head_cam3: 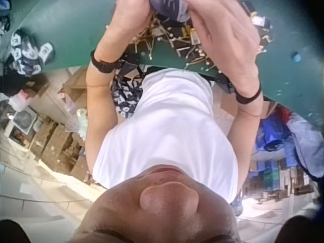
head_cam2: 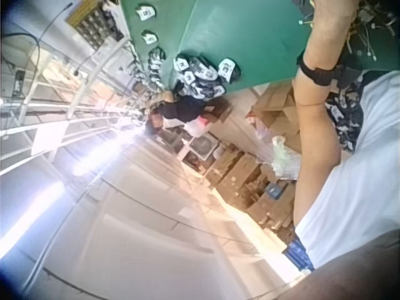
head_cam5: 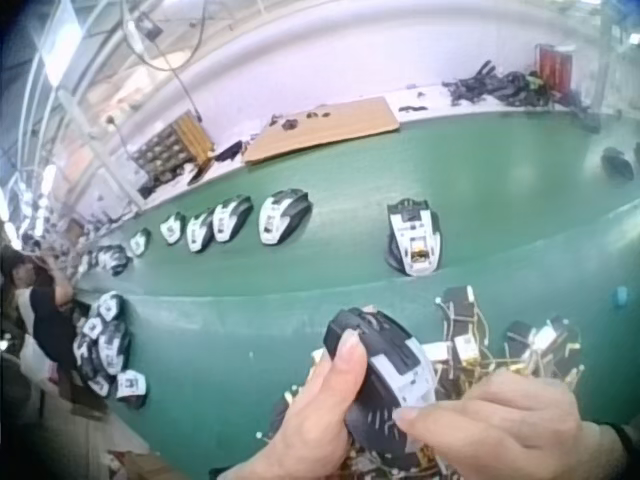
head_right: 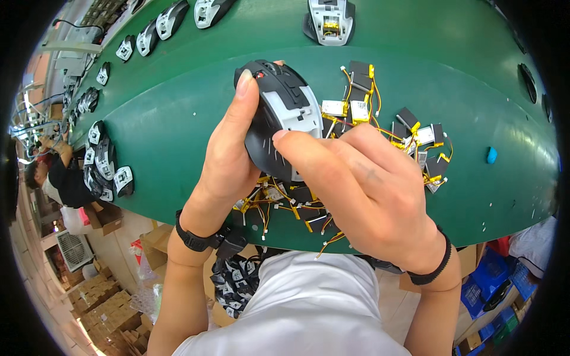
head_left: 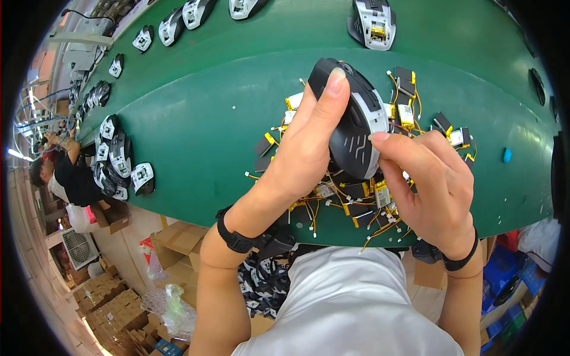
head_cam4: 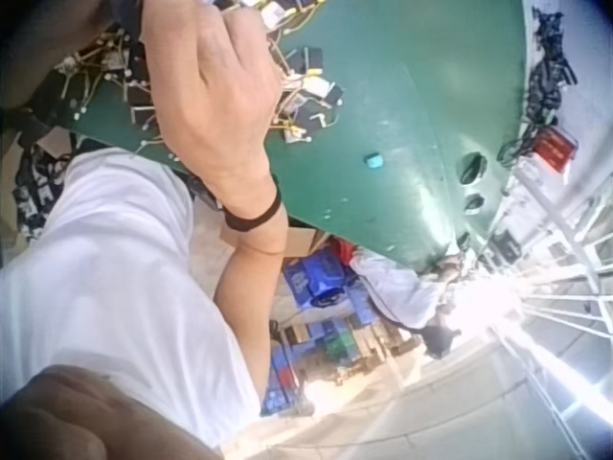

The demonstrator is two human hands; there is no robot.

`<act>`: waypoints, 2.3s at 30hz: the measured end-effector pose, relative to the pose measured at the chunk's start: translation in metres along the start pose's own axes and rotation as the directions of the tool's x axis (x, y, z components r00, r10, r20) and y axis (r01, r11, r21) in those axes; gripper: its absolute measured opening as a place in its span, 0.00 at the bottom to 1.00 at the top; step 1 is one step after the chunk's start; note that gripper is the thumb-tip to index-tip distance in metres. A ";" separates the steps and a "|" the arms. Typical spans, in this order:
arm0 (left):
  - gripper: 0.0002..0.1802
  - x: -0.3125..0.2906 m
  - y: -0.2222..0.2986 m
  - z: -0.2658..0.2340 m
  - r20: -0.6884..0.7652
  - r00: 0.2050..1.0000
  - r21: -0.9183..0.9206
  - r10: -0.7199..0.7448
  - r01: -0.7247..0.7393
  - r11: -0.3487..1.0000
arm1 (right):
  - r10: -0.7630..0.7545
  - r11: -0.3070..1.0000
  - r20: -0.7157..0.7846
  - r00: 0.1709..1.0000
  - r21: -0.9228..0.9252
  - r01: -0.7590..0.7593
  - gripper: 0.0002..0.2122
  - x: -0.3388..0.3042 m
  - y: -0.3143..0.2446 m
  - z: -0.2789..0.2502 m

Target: Manually assembling wireless computer mice on a production line, inserting internal components and securing covers.

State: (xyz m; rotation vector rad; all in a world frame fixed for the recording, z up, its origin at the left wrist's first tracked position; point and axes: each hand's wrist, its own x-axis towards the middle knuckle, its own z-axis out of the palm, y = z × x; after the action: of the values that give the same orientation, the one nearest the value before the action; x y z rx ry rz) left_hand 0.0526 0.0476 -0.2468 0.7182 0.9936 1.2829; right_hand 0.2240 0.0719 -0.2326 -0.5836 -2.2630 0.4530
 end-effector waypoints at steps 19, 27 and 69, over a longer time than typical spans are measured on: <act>0.33 0.002 -0.013 -0.001 -0.124 0.992 -0.222 0.014 -0.041 0.974 | -0.015 1.000 -0.053 0.998 0.023 0.016 0.17 -0.001 0.005 0.007; 0.30 -0.001 -0.009 -0.002 -0.120 0.992 -0.229 0.041 -0.068 0.971 | 0.026 0.999 -0.095 0.995 0.048 -0.022 0.17 -0.005 -0.008 0.016; 0.32 -0.008 0.004 -0.001 0.127 0.988 -0.166 0.089 -0.068 0.984 | 0.015 0.999 -0.227 0.974 0.052 -0.003 0.16 0.000 0.006 -0.001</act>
State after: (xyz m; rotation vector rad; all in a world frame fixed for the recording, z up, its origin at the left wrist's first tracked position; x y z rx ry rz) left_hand 0.0505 0.0403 -0.2421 0.7138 0.7494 1.3487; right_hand 0.2265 0.0768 -0.2346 -0.5886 -2.0254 0.4249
